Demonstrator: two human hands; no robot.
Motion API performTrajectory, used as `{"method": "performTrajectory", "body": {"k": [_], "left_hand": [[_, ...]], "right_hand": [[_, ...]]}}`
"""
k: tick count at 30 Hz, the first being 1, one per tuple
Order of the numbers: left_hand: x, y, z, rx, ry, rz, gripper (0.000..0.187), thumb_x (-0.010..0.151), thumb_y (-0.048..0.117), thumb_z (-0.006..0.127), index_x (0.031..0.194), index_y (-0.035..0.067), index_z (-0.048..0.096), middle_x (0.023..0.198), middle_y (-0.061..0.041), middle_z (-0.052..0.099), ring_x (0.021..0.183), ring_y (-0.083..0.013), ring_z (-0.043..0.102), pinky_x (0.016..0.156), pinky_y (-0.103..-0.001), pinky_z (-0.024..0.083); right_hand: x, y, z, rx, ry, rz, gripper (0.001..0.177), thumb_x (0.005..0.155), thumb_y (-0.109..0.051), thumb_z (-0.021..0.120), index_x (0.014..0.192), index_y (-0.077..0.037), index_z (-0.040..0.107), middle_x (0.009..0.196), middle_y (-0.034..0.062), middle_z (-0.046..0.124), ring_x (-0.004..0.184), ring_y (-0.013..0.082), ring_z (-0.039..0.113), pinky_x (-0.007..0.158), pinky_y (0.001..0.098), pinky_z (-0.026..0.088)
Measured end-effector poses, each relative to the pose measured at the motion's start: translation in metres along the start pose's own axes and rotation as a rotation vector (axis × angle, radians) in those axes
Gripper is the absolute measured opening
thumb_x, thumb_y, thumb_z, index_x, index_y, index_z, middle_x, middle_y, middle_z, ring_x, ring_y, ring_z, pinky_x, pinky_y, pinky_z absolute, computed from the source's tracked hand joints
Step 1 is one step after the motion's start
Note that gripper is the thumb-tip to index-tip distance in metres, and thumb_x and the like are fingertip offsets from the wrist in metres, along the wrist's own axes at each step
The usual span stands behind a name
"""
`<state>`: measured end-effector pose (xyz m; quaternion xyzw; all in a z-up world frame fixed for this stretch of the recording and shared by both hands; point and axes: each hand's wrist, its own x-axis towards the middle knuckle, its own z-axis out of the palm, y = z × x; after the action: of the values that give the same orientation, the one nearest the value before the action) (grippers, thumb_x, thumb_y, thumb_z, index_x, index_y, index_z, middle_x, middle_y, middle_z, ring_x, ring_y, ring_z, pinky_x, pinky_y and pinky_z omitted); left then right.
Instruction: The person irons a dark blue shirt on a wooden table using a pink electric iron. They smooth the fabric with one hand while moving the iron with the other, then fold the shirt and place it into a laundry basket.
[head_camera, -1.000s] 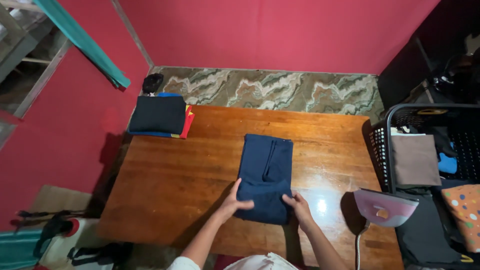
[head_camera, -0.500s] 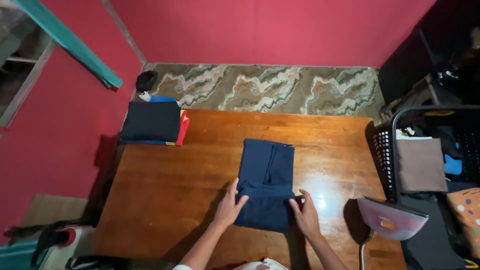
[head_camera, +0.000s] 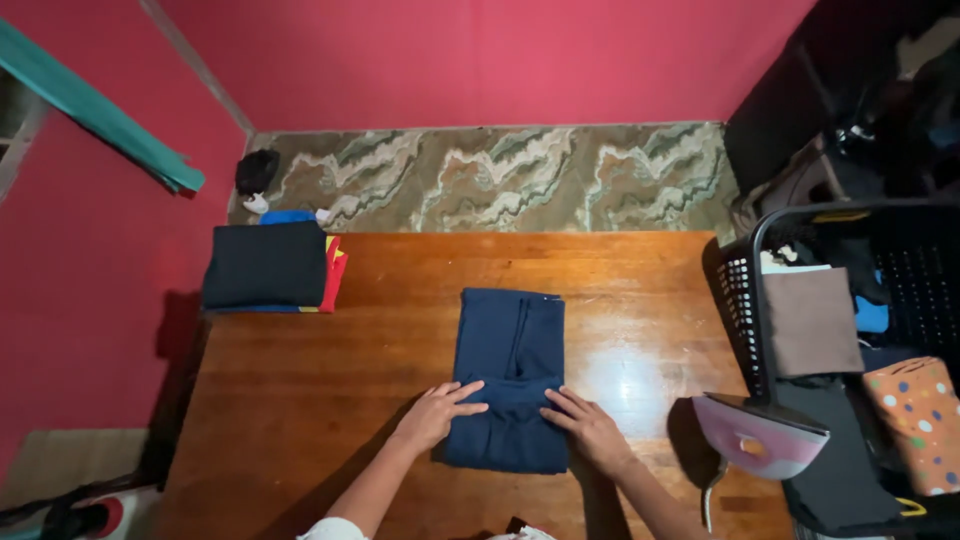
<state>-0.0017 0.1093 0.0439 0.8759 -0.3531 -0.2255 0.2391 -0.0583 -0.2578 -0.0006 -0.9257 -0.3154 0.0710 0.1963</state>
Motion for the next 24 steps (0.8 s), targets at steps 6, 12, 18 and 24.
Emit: {"method": "performTrajectory", "body": {"k": [6, 12, 18, 24], "left_hand": [[-0.034, 0.028, 0.031, -0.346, 0.221, 0.066, 0.088, 0.066, -0.025, 0.03, 0.126, 0.02, 0.078, 0.154, -0.003, 0.056, 0.126, -0.0337, 0.054, 0.115, -0.04, 0.037], [-0.051, -0.003, 0.119, -0.477, 0.074, -0.174, 0.043, 0.09, 0.007, 0.054, 0.118, 0.027, 0.08, 0.135, 0.007, 0.074, 0.105, -0.0152, 0.06, 0.096, -0.024, 0.042], [-0.003, -0.024, 0.139, -0.898, 0.346, -0.697, 0.021, 0.088, 0.01, 0.055, 0.096, 0.008, 0.074, 0.099, -0.001, 0.071, 0.091, -0.0149, 0.063, 0.084, -0.031, 0.048], [0.004, 0.06, 0.056, -1.091, 0.482, -1.079, 0.102, 0.084, 0.082, 0.035, 0.159, 0.014, 0.043, 0.163, -0.013, 0.042, 0.149, -0.0331, 0.043, 0.123, -0.042, 0.036]], "right_hand": [[-0.041, -0.027, 0.022, 0.335, 0.264, 0.07, 0.076, 0.059, 0.012, 0.048, 0.124, -0.017, 0.075, 0.148, 0.0076, 0.06, 0.139, 0.0364, 0.051, 0.118, 0.0412, 0.039], [-0.079, -0.052, 0.027, 0.637, 0.182, 0.274, 0.061, 0.061, 0.014, 0.058, 0.106, -0.019, 0.081, 0.124, 0.0006, 0.078, 0.116, 0.0205, 0.074, 0.109, 0.0346, 0.05], [-0.04, -0.059, -0.002, 1.504, 0.279, 1.039, 0.04, 0.085, -0.016, 0.071, 0.124, -0.022, 0.08, 0.094, -0.0064, 0.072, 0.073, 0.0071, 0.06, 0.061, 0.0196, 0.038], [-0.023, -0.057, 0.013, 1.456, 0.302, 1.055, 0.043, 0.084, -0.052, 0.065, 0.115, -0.023, 0.07, 0.113, -0.0009, 0.069, 0.1, 0.0155, 0.062, 0.091, 0.0325, 0.046]]}}
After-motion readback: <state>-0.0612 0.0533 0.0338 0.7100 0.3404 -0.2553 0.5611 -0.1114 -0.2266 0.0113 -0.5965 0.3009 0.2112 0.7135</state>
